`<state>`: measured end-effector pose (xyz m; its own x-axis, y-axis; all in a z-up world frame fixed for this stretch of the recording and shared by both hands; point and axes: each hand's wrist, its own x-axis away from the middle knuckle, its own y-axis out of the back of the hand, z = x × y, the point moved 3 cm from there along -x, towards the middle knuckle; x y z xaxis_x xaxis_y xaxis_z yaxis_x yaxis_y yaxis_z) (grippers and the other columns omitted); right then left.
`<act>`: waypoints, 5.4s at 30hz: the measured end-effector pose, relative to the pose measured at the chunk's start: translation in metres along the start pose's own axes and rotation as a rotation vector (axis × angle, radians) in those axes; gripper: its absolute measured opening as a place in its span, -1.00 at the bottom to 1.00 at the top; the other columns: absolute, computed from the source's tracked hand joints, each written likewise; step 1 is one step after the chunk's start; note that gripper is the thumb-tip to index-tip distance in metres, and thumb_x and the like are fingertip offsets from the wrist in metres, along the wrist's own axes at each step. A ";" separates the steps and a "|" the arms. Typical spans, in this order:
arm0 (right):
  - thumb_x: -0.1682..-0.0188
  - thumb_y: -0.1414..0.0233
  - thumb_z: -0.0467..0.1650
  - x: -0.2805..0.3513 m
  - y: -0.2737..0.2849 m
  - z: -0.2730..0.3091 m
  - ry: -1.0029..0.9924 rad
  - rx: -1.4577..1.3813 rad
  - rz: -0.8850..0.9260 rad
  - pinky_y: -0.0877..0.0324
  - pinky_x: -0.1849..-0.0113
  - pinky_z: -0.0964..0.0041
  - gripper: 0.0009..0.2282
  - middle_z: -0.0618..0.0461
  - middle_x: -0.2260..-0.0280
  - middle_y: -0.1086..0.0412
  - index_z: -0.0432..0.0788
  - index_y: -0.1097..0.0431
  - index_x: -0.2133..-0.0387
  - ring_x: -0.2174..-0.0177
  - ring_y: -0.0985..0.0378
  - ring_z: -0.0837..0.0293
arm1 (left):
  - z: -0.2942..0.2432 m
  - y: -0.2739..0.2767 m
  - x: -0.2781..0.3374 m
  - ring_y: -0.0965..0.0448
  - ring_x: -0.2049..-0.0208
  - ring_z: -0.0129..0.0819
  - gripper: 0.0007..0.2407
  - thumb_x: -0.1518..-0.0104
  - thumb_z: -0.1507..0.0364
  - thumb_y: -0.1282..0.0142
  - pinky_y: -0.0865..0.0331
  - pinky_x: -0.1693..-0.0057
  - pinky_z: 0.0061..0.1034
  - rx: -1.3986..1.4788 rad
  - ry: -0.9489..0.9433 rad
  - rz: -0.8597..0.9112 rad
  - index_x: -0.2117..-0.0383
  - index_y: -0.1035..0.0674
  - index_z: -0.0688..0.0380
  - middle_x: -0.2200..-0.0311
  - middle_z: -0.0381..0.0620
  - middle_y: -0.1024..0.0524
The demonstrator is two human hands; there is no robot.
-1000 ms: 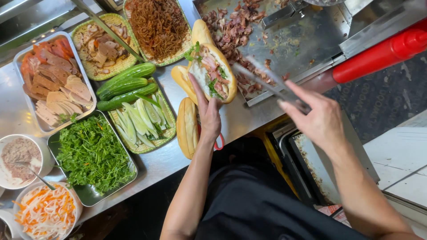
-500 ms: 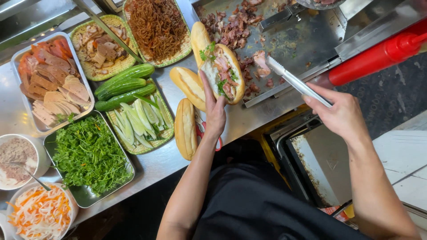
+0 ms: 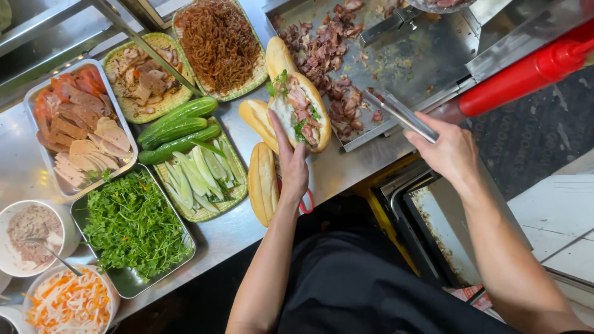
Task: Assembling and grilling banh mi sandwiches with meat, vegetables, and sauces.
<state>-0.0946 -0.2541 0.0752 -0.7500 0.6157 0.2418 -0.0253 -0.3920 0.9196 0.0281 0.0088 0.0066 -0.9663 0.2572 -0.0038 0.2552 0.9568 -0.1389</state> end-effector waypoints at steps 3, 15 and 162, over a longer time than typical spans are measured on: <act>0.00 -0.14 -0.21 -0.014 -0.023 0.008 -0.024 -0.065 0.092 -0.45 0.39 0.09 -0.53 -0.04 0.38 -0.56 0.13 -0.39 -0.22 0.52 -0.53 0.00 | 0.002 0.004 0.001 0.22 -0.49 0.01 -0.22 0.06 0.61 0.21 0.25 -0.46 -0.36 -0.008 -0.019 -0.006 -0.44 0.16 0.14 -0.49 0.12 0.23; -0.02 -0.17 -0.35 0.023 0.034 0.031 0.055 -0.276 0.044 -0.31 0.48 0.27 -0.62 0.01 0.54 -0.49 -0.01 -0.49 -0.14 0.58 -0.45 0.15 | 0.010 0.001 -0.007 0.32 -0.51 -0.10 -0.21 0.07 0.62 0.21 0.36 -0.50 -0.32 0.043 -0.028 0.024 -0.44 0.14 0.11 -0.50 0.02 0.26; 0.16 -0.29 -0.37 0.370 -0.090 0.608 1.106 -0.046 -0.003 -0.22 0.74 0.30 -0.63 -0.05 0.48 -0.59 -0.18 -0.57 0.04 0.75 -0.36 0.21 | -0.187 0.556 0.121 -0.43 -0.08 -0.23 -0.37 -0.22 0.00 0.36 -0.40 -0.16 -0.29 0.931 -0.025 -0.604 -0.36 -0.18 0.12 -0.11 0.04 -0.37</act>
<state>0.0318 0.4243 0.2701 -0.9262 -0.3248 -0.1914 -0.0354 -0.4305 0.9019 0.0586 0.5973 0.1142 -0.9266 -0.2300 0.2976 -0.3721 0.4455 -0.8143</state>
